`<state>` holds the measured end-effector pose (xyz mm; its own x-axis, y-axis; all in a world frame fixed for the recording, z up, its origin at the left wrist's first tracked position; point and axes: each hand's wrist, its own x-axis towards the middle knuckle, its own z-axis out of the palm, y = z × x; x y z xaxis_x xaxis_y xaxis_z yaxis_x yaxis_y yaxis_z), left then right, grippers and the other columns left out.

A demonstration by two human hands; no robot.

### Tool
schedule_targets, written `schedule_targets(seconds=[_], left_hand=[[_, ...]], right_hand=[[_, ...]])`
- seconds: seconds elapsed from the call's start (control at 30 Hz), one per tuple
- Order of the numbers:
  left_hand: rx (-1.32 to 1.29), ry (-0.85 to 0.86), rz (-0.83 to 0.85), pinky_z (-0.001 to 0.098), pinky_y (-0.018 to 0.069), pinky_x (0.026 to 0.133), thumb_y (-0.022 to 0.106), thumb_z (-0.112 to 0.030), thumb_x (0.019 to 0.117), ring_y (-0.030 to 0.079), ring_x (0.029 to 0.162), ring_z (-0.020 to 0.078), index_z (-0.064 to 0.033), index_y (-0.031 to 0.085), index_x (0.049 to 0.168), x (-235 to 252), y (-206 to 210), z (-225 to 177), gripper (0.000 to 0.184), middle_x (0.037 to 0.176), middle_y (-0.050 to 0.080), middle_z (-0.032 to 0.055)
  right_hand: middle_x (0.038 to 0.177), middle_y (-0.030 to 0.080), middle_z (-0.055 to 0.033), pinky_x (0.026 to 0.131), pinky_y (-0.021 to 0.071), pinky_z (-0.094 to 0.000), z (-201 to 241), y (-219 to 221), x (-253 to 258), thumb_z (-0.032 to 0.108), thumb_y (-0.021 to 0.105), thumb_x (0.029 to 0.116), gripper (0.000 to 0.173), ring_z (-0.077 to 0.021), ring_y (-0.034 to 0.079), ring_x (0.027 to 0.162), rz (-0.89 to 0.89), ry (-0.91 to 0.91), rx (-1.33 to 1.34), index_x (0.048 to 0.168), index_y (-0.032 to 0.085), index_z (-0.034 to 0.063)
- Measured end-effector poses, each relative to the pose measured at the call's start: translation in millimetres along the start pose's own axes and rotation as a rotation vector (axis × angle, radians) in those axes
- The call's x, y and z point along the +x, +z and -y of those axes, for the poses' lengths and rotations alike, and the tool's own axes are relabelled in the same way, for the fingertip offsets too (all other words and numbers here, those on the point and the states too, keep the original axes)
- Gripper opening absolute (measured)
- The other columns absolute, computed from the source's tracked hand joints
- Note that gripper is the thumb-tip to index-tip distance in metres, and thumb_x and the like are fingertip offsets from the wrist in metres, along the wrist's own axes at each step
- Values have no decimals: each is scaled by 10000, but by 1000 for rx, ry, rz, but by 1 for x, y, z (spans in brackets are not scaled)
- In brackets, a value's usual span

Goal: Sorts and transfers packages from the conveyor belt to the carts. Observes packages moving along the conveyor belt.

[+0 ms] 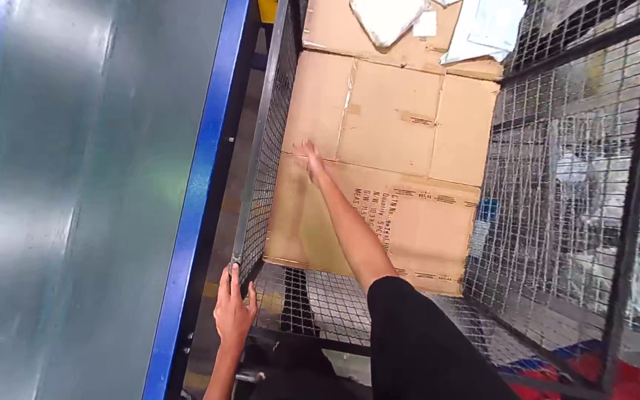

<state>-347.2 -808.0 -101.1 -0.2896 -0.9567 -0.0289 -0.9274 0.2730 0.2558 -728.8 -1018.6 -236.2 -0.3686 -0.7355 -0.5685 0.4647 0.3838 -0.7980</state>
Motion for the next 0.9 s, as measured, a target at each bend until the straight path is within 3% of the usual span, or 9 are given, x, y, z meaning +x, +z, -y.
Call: schedule_targets(seconds=[0.13, 0.27, 0.37, 0.5, 0.6, 0.7, 0.8, 0.9], left_hand=[[-17, -3, 14, 562, 601, 774, 605, -332, 937, 662, 1186, 388, -100, 485, 1525, -2, -1, 1, 643, 1494, 526, 204], [-26, -9, 23, 549, 603, 812, 600, -272, 953, 649, 1211, 376, -128, 456, 1552, -5, -4, 3, 633, 1526, 500, 178], [-33, -28, 48, 551, 605, 799, 569, -165, 969, 662, 1189, 371, -149, 426, 1571, -6, -10, -1, 619, 1548, 477, 172], [-88, -118, 157, 580, 598, 811, 583, 33, 919, 674, 1153, 400, -235, 380, 1600, -15, -28, 1, 759, 1587, 448, 129], [-181, -117, 150, 582, 596, 829, 540, 12, 952, 701, 1114, 377, -225, 395, 1595, -43, -38, 19, 700, 1566, 485, 112], [-472, -107, 105, 580, 469, 1096, 448, -172, 1064, 588, 1330, 325, -123, 455, 1555, -88, -41, 53, 493, 1506, 555, 119], [-693, -263, 220, 557, 461, 1112, 458, -236, 1079, 629, 1265, 325, -77, 556, 1463, -166, -54, 95, 427, 1369, 650, 167], [-847, -410, 256, 520, 487, 1089, 494, -169, 1058, 667, 1195, 297, -59, 631, 1372, -263, -74, 146, 360, 1293, 691, 160]], right_hand=[[1380, 626, -174, 978, 577, -441, -94, 7, -108, 391, 569, 1044, 693, -264, 668, 1187, 49, 127, -138, 1582, 284, 60], [1348, 634, -209, 1009, 553, -506, -171, 3, -223, 405, 608, 1022, 659, -322, 664, 1182, 163, 306, -358, 1532, 403, 43], [1296, 665, -192, 1031, 534, -502, -190, 1, -301, 379, 589, 1034, 561, -307, 673, 1162, 361, 387, -558, 1475, 490, 46], [1341, 644, -181, 1110, 452, -517, -188, -3, -337, 378, 636, 1006, 536, -299, 614, 1257, 690, 215, -954, 1422, 562, 49], [1314, 653, -193, 1079, 463, -553, -157, 5, -339, 411, 591, 1022, 523, -326, 628, 1227, 653, 187, -1084, 1429, 562, 84], [1261, 685, -171, 1052, 501, -518, -134, 16, -348, 362, 605, 1016, 473, -291, 663, 1171, 540, 48, -1090, 1391, 594, 74], [1199, 700, -179, 995, 557, -475, -124, 40, -390, 278, 588, 1035, 384, -277, 695, 1088, 358, -169, -998, 1319, 623, 21], [1059, 712, -200, 873, 564, -573, -130, 89, -446, 270, 588, 1020, 340, -343, 700, 977, 131, -531, -1079, 1210, 654, -5]])
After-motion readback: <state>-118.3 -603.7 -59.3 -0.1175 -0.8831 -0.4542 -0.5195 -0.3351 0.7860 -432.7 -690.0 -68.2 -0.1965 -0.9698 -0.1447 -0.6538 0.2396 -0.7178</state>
